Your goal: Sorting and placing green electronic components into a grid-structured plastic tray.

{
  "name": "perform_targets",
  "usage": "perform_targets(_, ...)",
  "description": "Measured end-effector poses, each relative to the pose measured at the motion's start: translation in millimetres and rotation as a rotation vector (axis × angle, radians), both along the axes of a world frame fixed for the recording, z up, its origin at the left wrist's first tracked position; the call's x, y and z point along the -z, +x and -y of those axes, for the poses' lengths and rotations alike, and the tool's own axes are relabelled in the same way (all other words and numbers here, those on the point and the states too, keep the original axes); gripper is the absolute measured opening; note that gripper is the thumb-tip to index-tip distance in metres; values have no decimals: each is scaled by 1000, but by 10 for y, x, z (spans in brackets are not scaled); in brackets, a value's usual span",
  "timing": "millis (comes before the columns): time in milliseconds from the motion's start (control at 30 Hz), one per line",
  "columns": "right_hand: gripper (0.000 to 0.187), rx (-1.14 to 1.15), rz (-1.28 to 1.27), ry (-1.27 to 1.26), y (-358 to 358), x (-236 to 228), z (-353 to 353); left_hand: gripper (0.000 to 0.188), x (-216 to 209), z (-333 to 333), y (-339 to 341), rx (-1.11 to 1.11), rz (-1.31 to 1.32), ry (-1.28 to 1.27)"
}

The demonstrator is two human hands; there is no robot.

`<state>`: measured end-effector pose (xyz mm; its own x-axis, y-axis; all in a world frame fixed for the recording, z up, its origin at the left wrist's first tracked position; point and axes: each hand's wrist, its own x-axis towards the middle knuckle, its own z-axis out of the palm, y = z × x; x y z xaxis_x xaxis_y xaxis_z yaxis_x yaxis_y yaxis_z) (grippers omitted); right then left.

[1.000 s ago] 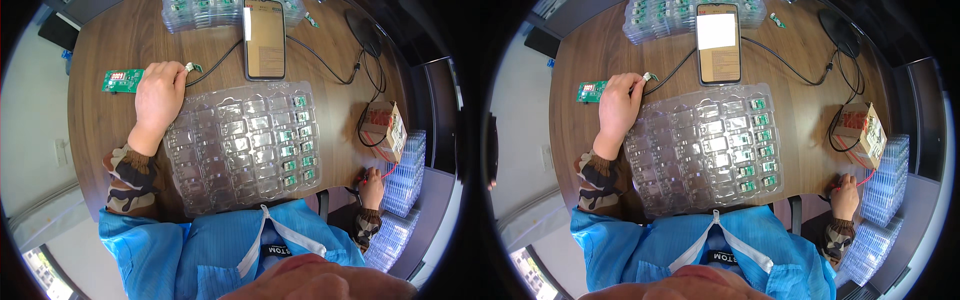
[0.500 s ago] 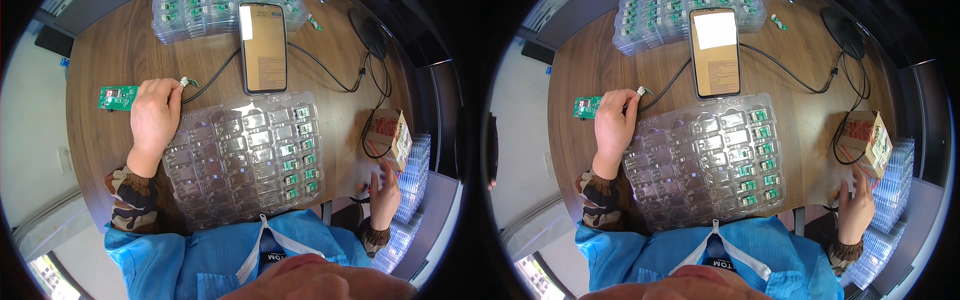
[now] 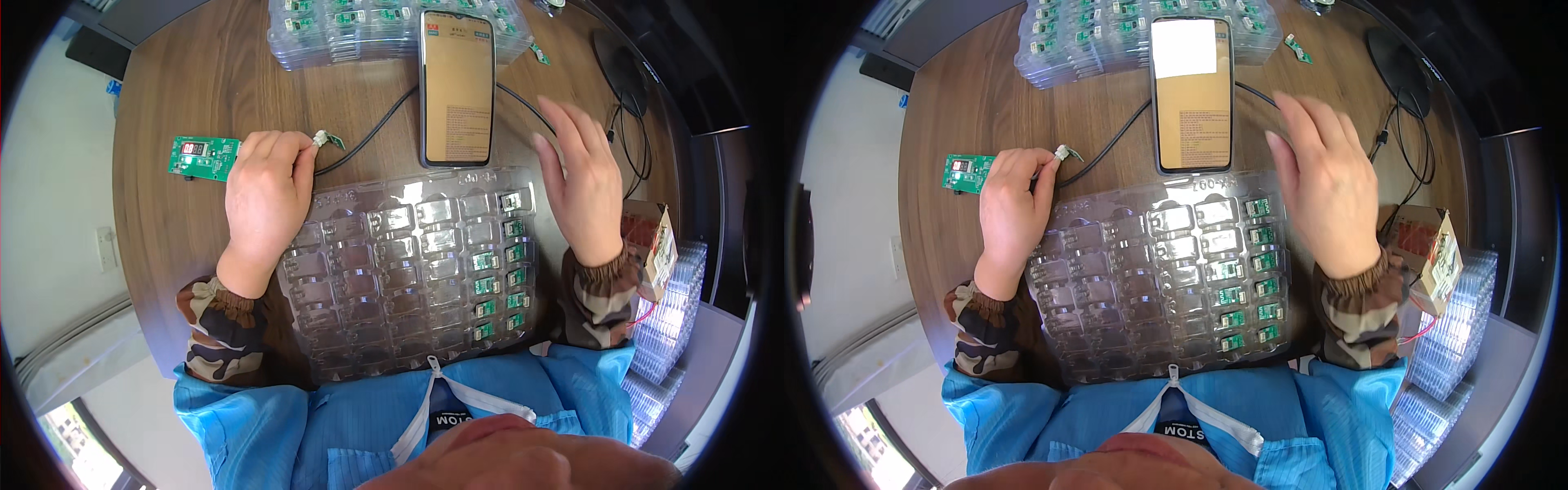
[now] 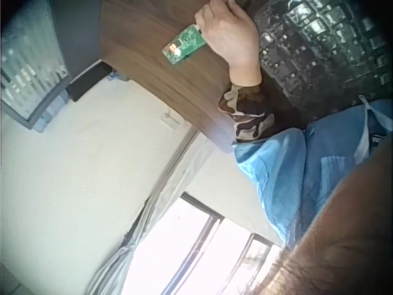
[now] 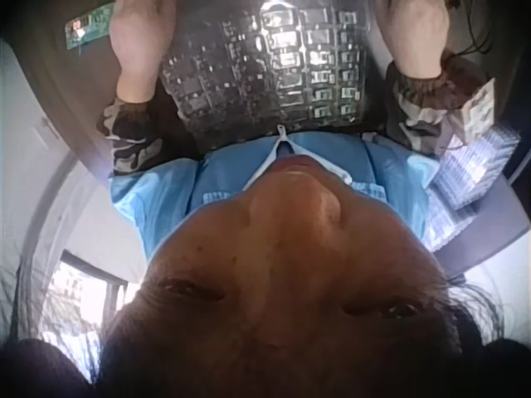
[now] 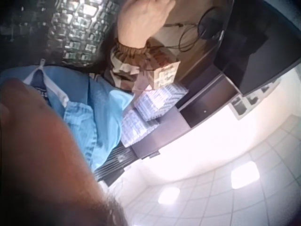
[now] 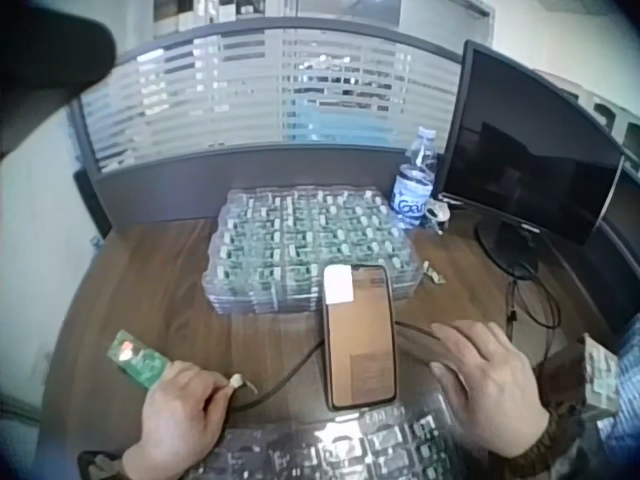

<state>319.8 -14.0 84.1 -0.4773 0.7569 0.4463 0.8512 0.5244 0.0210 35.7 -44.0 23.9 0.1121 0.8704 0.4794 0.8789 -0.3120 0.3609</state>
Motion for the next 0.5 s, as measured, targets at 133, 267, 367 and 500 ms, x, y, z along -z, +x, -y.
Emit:
perform_targets(133, 39, -72, 7, 75, -123, 121, -270, 4, 1, 15, -10, -11, 0, -22)
perform_targets(267, 44, -27, 38, 64, -186, 231, -406, 4, -2, 15, -14, -8, 6, -21)
perform_targets(367, 43, 6, 76, 80, -202, 291, -476, 5, -5, 15, -5, 4, 10, -15)
perform_targets(500, 43, 13, 81, 77, -224, 332, -519, 5, -7, 21, 0, 1, 12, -19)
